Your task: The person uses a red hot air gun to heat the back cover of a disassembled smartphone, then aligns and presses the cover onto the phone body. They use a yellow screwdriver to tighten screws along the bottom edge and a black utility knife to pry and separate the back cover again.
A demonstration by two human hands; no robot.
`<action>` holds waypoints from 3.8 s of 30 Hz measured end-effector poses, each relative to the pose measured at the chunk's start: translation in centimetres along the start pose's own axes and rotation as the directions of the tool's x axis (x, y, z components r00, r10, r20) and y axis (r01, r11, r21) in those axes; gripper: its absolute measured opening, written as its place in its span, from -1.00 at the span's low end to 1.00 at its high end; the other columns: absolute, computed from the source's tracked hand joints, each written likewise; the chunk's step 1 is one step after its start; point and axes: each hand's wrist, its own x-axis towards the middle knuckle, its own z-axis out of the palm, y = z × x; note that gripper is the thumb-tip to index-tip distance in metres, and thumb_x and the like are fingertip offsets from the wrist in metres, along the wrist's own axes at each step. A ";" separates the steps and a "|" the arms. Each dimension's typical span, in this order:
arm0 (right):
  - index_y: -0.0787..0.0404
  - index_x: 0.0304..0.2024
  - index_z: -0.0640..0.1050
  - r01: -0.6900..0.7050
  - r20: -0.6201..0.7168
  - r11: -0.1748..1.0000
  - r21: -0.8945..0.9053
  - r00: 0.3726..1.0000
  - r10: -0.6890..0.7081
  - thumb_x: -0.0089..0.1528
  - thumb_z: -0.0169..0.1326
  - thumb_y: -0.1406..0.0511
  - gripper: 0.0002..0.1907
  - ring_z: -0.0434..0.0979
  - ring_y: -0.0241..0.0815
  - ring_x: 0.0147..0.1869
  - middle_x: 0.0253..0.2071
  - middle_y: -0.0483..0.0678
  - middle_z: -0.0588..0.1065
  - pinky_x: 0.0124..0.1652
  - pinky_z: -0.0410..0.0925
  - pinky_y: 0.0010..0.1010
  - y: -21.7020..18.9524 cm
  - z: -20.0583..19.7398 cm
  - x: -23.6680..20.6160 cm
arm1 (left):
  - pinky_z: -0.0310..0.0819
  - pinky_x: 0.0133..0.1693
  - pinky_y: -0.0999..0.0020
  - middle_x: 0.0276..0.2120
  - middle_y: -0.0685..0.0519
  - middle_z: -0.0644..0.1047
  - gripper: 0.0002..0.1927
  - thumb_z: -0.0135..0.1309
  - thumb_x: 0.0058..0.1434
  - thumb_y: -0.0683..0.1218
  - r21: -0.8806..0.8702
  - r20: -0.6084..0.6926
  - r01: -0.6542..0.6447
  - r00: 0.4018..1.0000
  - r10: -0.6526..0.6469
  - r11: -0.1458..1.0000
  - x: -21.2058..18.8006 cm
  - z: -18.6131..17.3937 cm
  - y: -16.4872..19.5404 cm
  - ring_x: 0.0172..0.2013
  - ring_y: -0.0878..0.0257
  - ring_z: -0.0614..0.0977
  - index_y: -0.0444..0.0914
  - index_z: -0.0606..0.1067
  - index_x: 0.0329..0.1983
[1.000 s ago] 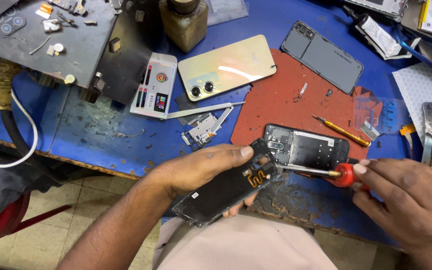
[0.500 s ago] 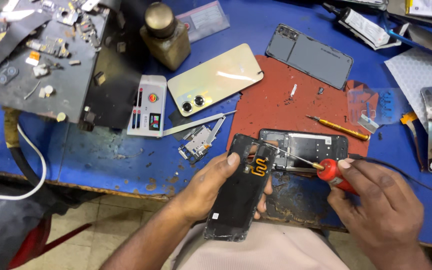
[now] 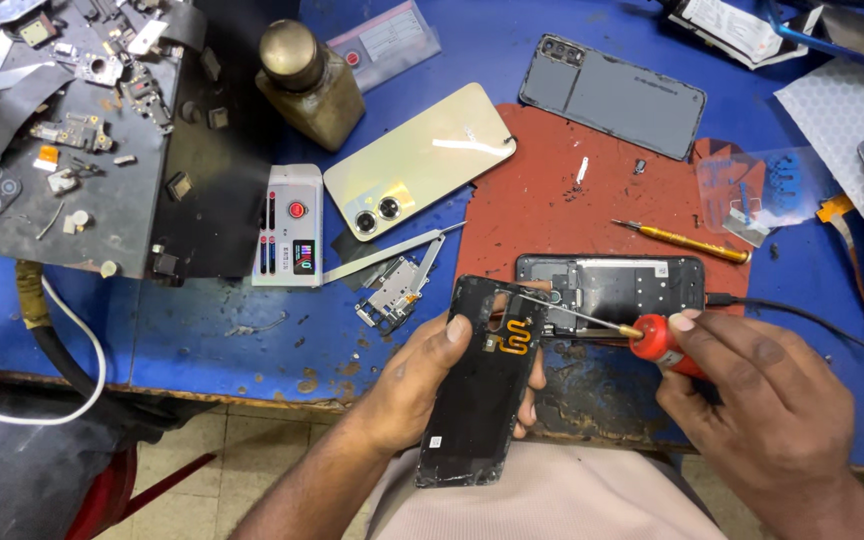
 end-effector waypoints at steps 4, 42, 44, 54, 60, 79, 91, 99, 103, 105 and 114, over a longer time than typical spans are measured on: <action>0.30 -0.08 0.56 0.024 0.000 0.998 -0.052 1.000 -0.024 -0.01 0.34 0.48 -0.57 0.60 0.04 -0.08 -0.11 0.06 0.55 -0.12 0.51 -0.21 0.1 -0.1 -0.3 | 0.64 -0.18 0.16 -0.13 -0.17 0.54 -0.21 -0.10 0.37 0.41 -0.003 0.004 0.006 1.000 -0.006 1.000 -0.1 0.0 0.0 -0.21 0.09 0.66 -0.38 0.34 0.23; 0.30 -0.09 0.58 0.047 0.017 0.994 -0.097 0.999 -0.046 0.02 0.34 0.48 -0.61 0.61 0.01 -0.08 -0.12 0.02 0.56 -0.13 0.51 -0.21 -1.8 1.1 1.1 | 0.62 -0.22 0.15 -0.15 -0.23 0.49 -0.19 -0.11 0.45 0.36 -0.089 0.085 -0.001 0.996 0.008 0.996 0.1 0.2 0.8 -0.27 0.08 0.64 -0.17 0.06 0.57; 0.31 -0.07 0.59 0.038 0.027 0.994 -0.098 0.999 -0.036 0.01 0.33 0.48 -0.58 0.61 0.02 -0.08 -0.13 0.04 0.56 -0.13 0.51 -0.20 -2.0 1.0 1.3 | 0.63 -0.22 0.16 -0.15 -0.23 0.49 -0.18 -0.12 0.45 0.36 -0.061 0.087 -0.008 0.996 0.013 0.998 0.1 0.1 0.7 -0.28 0.09 0.64 -0.16 0.06 0.57; 0.25 -0.08 0.59 0.027 0.025 0.997 -0.072 0.999 -0.025 0.02 0.34 0.47 -0.60 0.63 0.01 -0.08 -0.12 0.01 0.57 -0.12 0.51 -0.21 -1.4 0.9 1.3 | 0.61 -0.25 0.19 -0.19 -0.21 0.49 -0.18 -0.11 0.43 0.40 -0.039 0.095 0.008 0.995 -0.005 0.999 0.1 0.1 0.7 -0.30 0.12 0.64 -0.16 0.09 0.55; 0.28 -0.10 0.58 0.036 0.001 0.998 -0.056 0.999 -0.036 0.04 0.35 0.47 -0.63 0.62 0.00 -0.10 -0.14 0.00 0.57 -0.12 0.52 -0.24 -1.2 0.9 1.3 | 0.60 -0.24 0.20 -0.19 -0.21 0.49 -0.20 -0.11 0.44 0.39 -0.023 0.083 0.004 0.997 -0.002 1.000 0.0 0.1 0.7 -0.30 0.12 0.64 -0.15 0.11 0.54; 0.32 -0.12 0.60 0.040 -0.003 0.996 -0.083 0.999 -0.040 0.01 0.33 0.49 -0.63 0.63 0.07 -0.10 -0.12 0.07 0.58 -0.08 0.54 -0.16 -1.4 0.6 0.9 | 0.61 -0.26 0.21 -0.21 -0.18 0.50 -0.23 -0.13 0.44 0.38 -0.027 0.093 0.001 0.996 0.001 1.000 0.1 0.1 0.7 -0.32 0.15 0.63 -0.14 0.12 0.51; 0.35 -0.11 0.61 0.052 0.037 0.997 -0.063 0.998 -0.050 -0.01 0.36 0.49 -0.60 0.64 0.09 -0.12 -0.14 0.10 0.58 -0.12 0.54 -0.14 -1.9 -0.3 1.5 | 0.60 -0.27 0.21 -0.21 -0.18 0.50 -0.26 -0.15 0.44 0.37 0.040 0.091 -0.008 0.996 0.004 0.999 0.1 0.2 0.8 -0.33 0.15 0.63 -0.14 0.13 0.48; 0.30 -0.12 0.61 0.040 0.051 0.994 -0.105 0.998 -0.035 -0.01 0.35 0.48 -0.61 0.62 0.05 -0.12 -0.14 0.06 0.58 -0.12 0.53 -0.19 -2.5 -0.1 1.6 | 0.61 -0.26 0.21 -0.22 -0.18 0.50 -0.24 -0.13 0.42 0.39 0.039 0.077 0.013 0.997 -0.016 0.999 0.1 0.3 0.7 -0.34 0.17 0.62 -0.15 0.14 0.48; 0.29 -0.11 0.60 0.056 0.047 0.996 -0.073 0.997 -0.053 0.01 0.35 0.49 -0.62 0.64 0.05 -0.10 -0.14 0.05 0.58 -0.09 0.54 -0.18 -1.9 0.0 1.5 | 0.61 -0.28 0.21 -0.23 -0.18 0.50 -0.23 -0.13 0.41 0.39 0.035 0.077 0.029 0.997 -0.032 0.999 0.1 0.3 0.7 -0.35 0.18 0.62 -0.15 0.14 0.48; 0.29 -0.12 0.60 0.081 0.028 0.994 -0.075 0.996 -0.079 -0.01 0.35 0.49 -0.61 0.63 0.07 -0.13 -0.16 0.06 0.58 -0.13 0.53 -0.18 -1.4 0.1 1.4 | 0.61 -0.28 0.21 -0.23 -0.18 0.50 -0.23 -0.12 0.42 0.39 0.036 0.081 0.026 0.996 -0.029 0.999 0.1 0.3 0.8 -0.35 0.18 0.62 -0.15 0.15 0.48; 0.25 -0.06 0.58 0.075 0.023 0.995 -0.061 0.997 -0.074 0.03 0.33 0.50 -0.58 0.63 0.03 -0.10 -0.13 0.01 0.57 -0.10 0.53 -0.22 -0.6 0.7 0.4 | 0.60 -0.29 0.24 -0.23 -0.17 0.50 -0.25 -0.11 0.43 0.38 0.007 0.095 0.036 0.995 -0.036 0.999 -0.1 0.2 0.8 -0.35 0.18 0.62 -0.15 0.15 0.47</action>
